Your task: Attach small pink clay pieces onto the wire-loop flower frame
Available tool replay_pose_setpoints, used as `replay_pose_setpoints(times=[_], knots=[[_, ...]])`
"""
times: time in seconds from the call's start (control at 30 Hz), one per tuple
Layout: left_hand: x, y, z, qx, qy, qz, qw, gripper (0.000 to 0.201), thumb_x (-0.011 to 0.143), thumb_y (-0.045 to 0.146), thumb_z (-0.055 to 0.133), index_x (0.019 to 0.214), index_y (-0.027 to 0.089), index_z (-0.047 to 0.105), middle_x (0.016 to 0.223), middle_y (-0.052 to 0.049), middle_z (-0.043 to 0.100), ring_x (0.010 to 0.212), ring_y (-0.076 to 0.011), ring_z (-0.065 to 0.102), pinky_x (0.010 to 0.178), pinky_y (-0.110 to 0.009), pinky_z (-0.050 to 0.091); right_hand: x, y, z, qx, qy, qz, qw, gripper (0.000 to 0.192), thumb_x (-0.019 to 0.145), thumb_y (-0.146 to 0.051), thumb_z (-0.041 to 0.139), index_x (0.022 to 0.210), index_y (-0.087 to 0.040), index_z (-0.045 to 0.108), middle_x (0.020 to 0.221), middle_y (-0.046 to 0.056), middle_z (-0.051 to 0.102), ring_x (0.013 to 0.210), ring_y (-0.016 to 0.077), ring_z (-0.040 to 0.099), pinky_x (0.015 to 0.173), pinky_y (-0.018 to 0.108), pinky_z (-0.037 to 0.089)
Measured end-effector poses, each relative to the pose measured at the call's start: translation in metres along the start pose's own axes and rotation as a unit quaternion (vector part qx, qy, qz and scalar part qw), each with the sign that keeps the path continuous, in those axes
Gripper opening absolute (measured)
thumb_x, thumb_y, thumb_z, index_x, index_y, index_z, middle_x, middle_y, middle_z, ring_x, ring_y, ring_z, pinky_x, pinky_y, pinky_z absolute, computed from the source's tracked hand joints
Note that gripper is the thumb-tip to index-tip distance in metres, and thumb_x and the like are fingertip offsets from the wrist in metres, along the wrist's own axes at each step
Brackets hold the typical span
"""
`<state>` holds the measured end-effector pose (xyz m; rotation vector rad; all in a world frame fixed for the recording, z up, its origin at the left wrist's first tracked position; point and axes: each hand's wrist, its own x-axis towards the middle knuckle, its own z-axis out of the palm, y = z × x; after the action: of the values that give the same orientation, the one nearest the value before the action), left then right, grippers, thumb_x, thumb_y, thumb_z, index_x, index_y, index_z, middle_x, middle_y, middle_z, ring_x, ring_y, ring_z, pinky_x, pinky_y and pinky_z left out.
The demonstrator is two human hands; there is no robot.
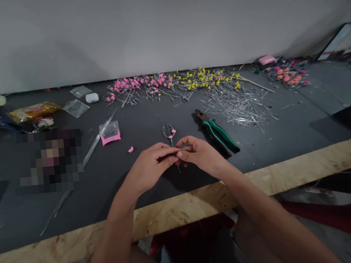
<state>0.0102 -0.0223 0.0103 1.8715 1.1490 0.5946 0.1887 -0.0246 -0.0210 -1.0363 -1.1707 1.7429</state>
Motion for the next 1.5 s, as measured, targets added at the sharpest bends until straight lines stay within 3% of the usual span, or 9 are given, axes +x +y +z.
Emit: replay_pose_setpoints(times=[0.27,0.63,1.03,1.2,1.33,1.5], knots=[[-0.001,-0.003,0.002,0.030,0.080,0.027,0.996,0.019,0.085,0.037,0.055,0.091,0.027,0.069,0.092,-0.001,0.066,0.085,-0.0144,0.060,0.078,-0.026,0.046,-0.005,-0.006,0.002,-0.011,-0.014,0.013,1.000,0.019,0.076,-0.035,0.067,0.084,-0.018,0.066,0.070,-0.002,0.065,0.062,0.0090,0.058,0.057,0.023,0.043],[-0.001,-0.005,0.003,0.024,0.068,0.035,0.997,0.018,0.086,0.034,0.054,0.092,0.025,0.069,0.093,0.001,0.067,0.086,-0.0128,0.061,0.077,-0.024,0.045,-0.003,-0.006,0.001,-0.017,0.008,0.021,1.000,0.015,0.074,-0.032,0.067,0.077,-0.018,0.067,0.068,-0.001,0.065,0.060,0.0095,0.056,0.059,0.025,0.042],[0.002,-0.006,0.009,0.074,0.106,0.021,0.991,0.016,0.085,0.028,0.055,0.094,0.023,0.067,0.096,0.000,0.067,0.088,-0.0130,0.061,0.079,-0.025,0.046,-0.002,-0.002,0.003,0.026,0.017,0.034,0.999,0.012,0.073,-0.024,0.066,0.083,-0.019,0.069,0.077,0.000,0.067,0.070,0.0105,0.060,0.070,0.028,0.047],[0.004,-0.006,0.009,0.038,0.156,-0.014,0.987,0.016,0.083,0.030,0.056,0.092,0.022,0.068,0.098,-0.002,0.069,0.089,-0.0145,0.062,0.079,-0.025,0.047,0.000,-0.006,0.003,0.048,-0.007,0.055,0.997,0.025,0.075,-0.023,0.063,0.100,-0.019,0.064,0.083,0.002,0.067,0.075,0.0124,0.062,0.067,0.027,0.047],[0.010,-0.011,0.003,-0.034,0.177,-0.104,0.978,0.020,0.078,0.033,0.062,0.091,0.020,0.069,0.081,-0.002,0.070,0.071,-0.0136,0.063,0.067,-0.025,0.049,0.002,-0.002,-0.003,-0.088,0.037,-0.003,0.995,0.029,0.078,-0.025,0.059,0.106,-0.019,0.058,0.085,0.002,0.066,0.076,0.0133,0.061,0.067,0.028,0.045],[0.024,-0.028,-0.005,-0.093,0.199,-0.159,0.963,0.023,0.075,0.029,0.064,0.093,0.015,0.067,0.078,-0.003,0.067,0.061,-0.0109,0.060,0.059,-0.023,0.047,0.004,0.006,-0.003,-0.378,0.081,-0.088,0.918,0.016,0.078,-0.024,0.061,0.092,-0.019,0.064,0.091,0.004,0.066,0.087,0.0168,0.056,0.078,0.032,0.040]])
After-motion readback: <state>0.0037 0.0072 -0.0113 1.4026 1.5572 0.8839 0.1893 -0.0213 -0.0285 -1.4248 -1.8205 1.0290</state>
